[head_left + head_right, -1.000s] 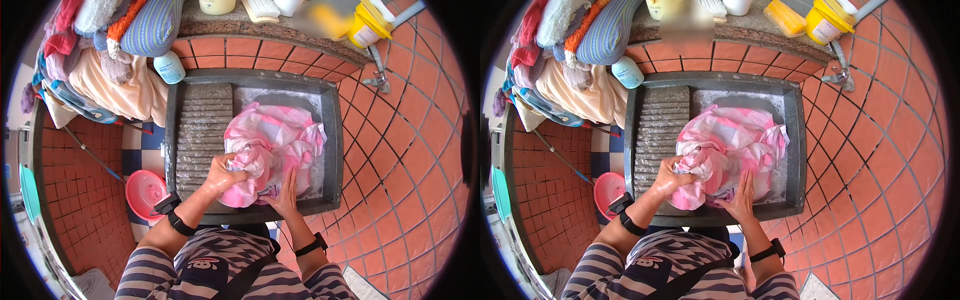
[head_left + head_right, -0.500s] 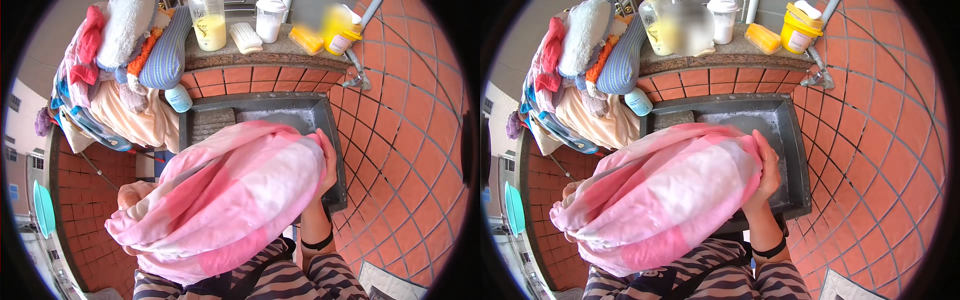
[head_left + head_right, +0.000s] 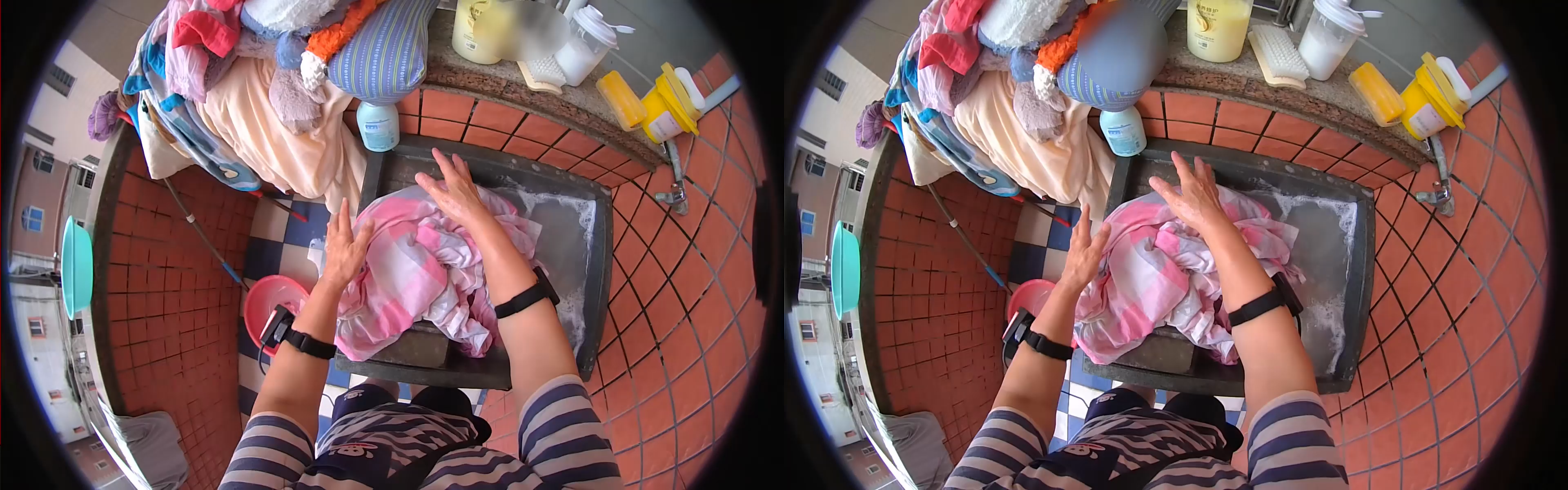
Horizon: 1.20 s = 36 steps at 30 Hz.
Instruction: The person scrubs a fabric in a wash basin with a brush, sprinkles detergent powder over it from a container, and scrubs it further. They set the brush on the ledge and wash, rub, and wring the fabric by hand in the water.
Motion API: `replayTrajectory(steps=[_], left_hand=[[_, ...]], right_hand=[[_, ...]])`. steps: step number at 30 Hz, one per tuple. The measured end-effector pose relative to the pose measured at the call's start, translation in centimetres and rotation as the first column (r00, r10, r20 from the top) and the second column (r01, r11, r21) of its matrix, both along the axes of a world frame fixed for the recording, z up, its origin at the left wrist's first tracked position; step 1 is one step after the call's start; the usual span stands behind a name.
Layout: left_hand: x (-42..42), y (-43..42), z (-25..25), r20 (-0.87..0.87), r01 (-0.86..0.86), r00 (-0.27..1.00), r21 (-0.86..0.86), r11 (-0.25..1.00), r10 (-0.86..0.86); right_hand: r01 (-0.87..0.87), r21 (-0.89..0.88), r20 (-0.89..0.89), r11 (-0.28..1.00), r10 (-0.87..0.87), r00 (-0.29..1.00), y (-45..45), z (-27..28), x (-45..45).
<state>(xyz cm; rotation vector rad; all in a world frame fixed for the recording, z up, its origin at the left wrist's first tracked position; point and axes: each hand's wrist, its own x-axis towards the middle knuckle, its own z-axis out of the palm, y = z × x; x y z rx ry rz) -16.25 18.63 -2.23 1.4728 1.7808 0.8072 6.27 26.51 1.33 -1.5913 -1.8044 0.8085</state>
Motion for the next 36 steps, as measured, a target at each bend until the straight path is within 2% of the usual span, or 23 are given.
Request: replayTrajectory(steps=[2,3,5,7,9,11,13,16,17,18,19,20,21,22,24,27,28,29,30,31,33,35,36], left_hand=[[4.3,2.4,-3.7,-0.142,0.049,0.988,-0.109,0.993,-0.064],[6.5,1.6,-1.9,-0.483,0.045,0.87,-0.133,0.99,-0.104],[6.4,-0.8,-1.9,-0.268,0.102,0.957,-0.049,0.994,-0.112],[4.8,-5.6,-0.3,-0.044,0.218,0.976,0.133,0.967,-0.214],[3.8,-11.8,2.4,-0.012,0.339,0.937,0.259,0.904,-0.348],[4.4,-16.7,2.6,-0.184,0.462,0.887,0.374,0.804,-0.424],[5.5,-16.0,-4.0,-0.1,0.366,0.923,0.522,0.77,-0.371],[7.8,-3.3,-5.6,-0.098,0.16,0.986,0.279,0.947,-0.138],[7.6,0.6,-5.1,-0.109,0.201,0.974,0.027,0.979,-0.197],[7.5,4.1,-5.4,-0.255,0.197,0.947,-0.024,0.98,-0.196],[7.0,6.5,-6.7,-0.398,0.202,0.914,0.27,0.941,-0.082],[6.8,7.2,-4.1,-0.589,0.218,0.805,0.181,0.959,-0.072],[6.3,6.2,-2.0,-0.628,0.243,0.766,0.083,0.966,-0.139],[5.6,3.6,-1.6,-0.587,0.218,0.804,0.137,0.966,-0.098],[3.4,-4.9,1.3,-0.546,0.154,0.818,-0.097,0.983,-0.182],[2.2,-16.1,-0.4,-0.245,0.153,0.963,0.167,0.974,-0.109],[3.4,-17.2,-0.8,-0.186,0.169,0.974,0.194,0.966,-0.133],[4.7,-16.1,-2.5,-0.301,0.283,0.931,0.239,0.929,-0.207],[6.3,-11.1,-4.1,-0.201,0.245,0.964,0.419,0.874,-0.174],[7.9,-6.5,-5.9,-0.184,0.185,0.976,0.436,0.881,-0.114],[10.1,4.1,-6.9,-0.327,0.134,0.943,0.219,0.967,-0.057],[10.6,9.3,-6.3,-0.373,0.122,0.928,0.259,0.958,-0.018],[10.4,9.0,-5.2,-0.422,0.134,0.901,0.043,0.99,-0.104]], right_hand=[[0.081,-0.1,0.27,0.992,-0.052,0.961,1.5,-3.8,-2.9],[0.063,-0.254,0.335,0.965,0.026,0.942,0.8,-5.3,-3.7],[-0.146,-0.33,0.353,0.933,0.265,0.897,-1.5,-6.4,-3.2],[-0.161,-0.141,0.104,0.977,0.176,0.979,-7.8,-5.3,-1.7],[-0.064,0.168,0.136,0.984,0.041,0.99,-16.6,-2.7,-0.7],[0.165,0.32,0.045,0.933,-0.189,0.981,-23.3,-2.4,-1.5],[0.069,0.374,0.226,0.925,-0.163,0.96,-23.6,-5.6,-2.1],[0.088,0.231,0.318,0.969,-0.161,0.934,-10.7,-8.6,-3.0],[0.076,0.124,0.366,0.989,-0.117,0.923,-7.4,-8.9,-2.7],[0.06,0.16,0.426,0.985,-0.123,0.896,-5.8,-8.9,-2.9],[0.037,0.225,0.482,0.974,-0.145,0.864,-3.7,-8.5,-2.9],[0.044,0.237,0.489,0.971,-0.158,0.858,-3.9,-8.5,-2.4],[0.02,0.197,0.388,0.98,-0.097,0.917,-5.6,-8.9,-2.1],[-0.014,0.169,0.275,0.986,-0.033,0.961,-6.9,-8.8,-1.9],[0.041,0.154,0.289,0.987,-0.085,0.953,-14.0,-4.7,-1.3],[0.244,0.301,0.097,0.922,-0.284,0.954,-24.8,-5.0,-1.0],[0.231,0.317,0.143,0.92,-0.287,0.947,-25.0,-5.7,-1.4],[0.22,0.344,0.183,0.913,-0.295,0.938,-24.2,-6.4,-1.7],[0.127,0.348,0.236,0.929,-0.218,0.947,-20.1,-7.6,-1.2],[0.201,0.256,0.295,0.946,-0.275,0.915,-14.7,-8.5,-1.0],[0.338,0.177,0.477,0.924,-0.381,0.792,-5.1,-10.4,0.3],[0.359,0.55,0.402,0.754,-0.616,0.677,0.5,-10.5,-0.4],[0.317,0.265,0.308,0.911,-0.391,0.867,0.5,-11.6,0.3]])
